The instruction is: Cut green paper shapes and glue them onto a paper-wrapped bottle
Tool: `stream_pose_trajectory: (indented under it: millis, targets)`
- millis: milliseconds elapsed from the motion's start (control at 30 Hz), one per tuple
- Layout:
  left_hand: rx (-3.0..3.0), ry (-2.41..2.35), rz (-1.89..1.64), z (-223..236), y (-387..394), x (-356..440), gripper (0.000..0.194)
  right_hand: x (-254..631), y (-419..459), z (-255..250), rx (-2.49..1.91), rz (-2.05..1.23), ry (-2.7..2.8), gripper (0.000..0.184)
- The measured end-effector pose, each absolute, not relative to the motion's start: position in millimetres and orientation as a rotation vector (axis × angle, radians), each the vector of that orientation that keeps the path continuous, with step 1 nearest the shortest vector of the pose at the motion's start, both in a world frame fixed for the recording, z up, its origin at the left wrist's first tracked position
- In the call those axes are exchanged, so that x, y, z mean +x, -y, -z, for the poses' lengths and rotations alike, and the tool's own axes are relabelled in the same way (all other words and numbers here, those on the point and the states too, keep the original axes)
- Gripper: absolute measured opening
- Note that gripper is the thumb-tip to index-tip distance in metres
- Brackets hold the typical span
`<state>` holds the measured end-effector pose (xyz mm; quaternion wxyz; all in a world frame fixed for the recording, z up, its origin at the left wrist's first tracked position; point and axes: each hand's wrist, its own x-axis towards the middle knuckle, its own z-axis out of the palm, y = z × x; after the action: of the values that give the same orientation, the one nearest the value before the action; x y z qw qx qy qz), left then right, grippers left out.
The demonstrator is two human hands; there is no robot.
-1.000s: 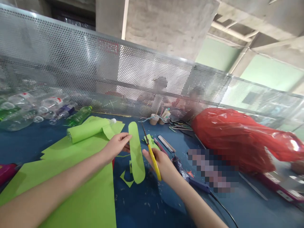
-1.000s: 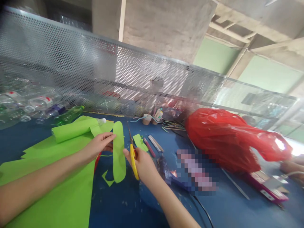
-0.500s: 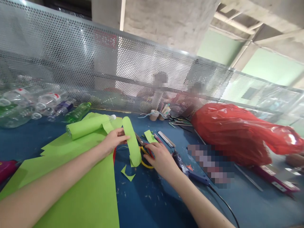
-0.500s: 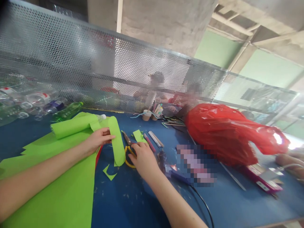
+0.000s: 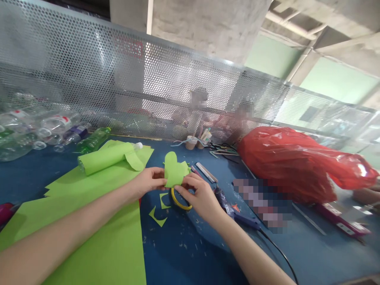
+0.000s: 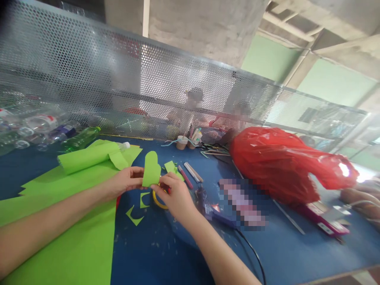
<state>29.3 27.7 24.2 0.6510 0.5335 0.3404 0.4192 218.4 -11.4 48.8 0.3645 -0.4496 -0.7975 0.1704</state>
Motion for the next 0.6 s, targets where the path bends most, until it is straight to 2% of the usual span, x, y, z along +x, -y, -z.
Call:
stream_pose_trajectory:
  millis: [167,267,433,600]
  targets:
    - [1.291,-0.711,-0.844,-28,-20,33,0.024,220,6,-43,-1.257,-0.535,1.936,0.023]
    - [1.259,-0.714,-0.830,-30,-17,35,0.023,220,5,-41,-1.244,-0.626,1.877,0.022]
    - [1.132,-0.777,-0.972,-28,-20,34,0.046,221,6,-42,-1.042,-0.851,1.902,0.002]
    - [1.191,-0.859,-0.998,-25,-33,19,0.056,225,3,-42,-1.007,-0.872,1.999,0.016]
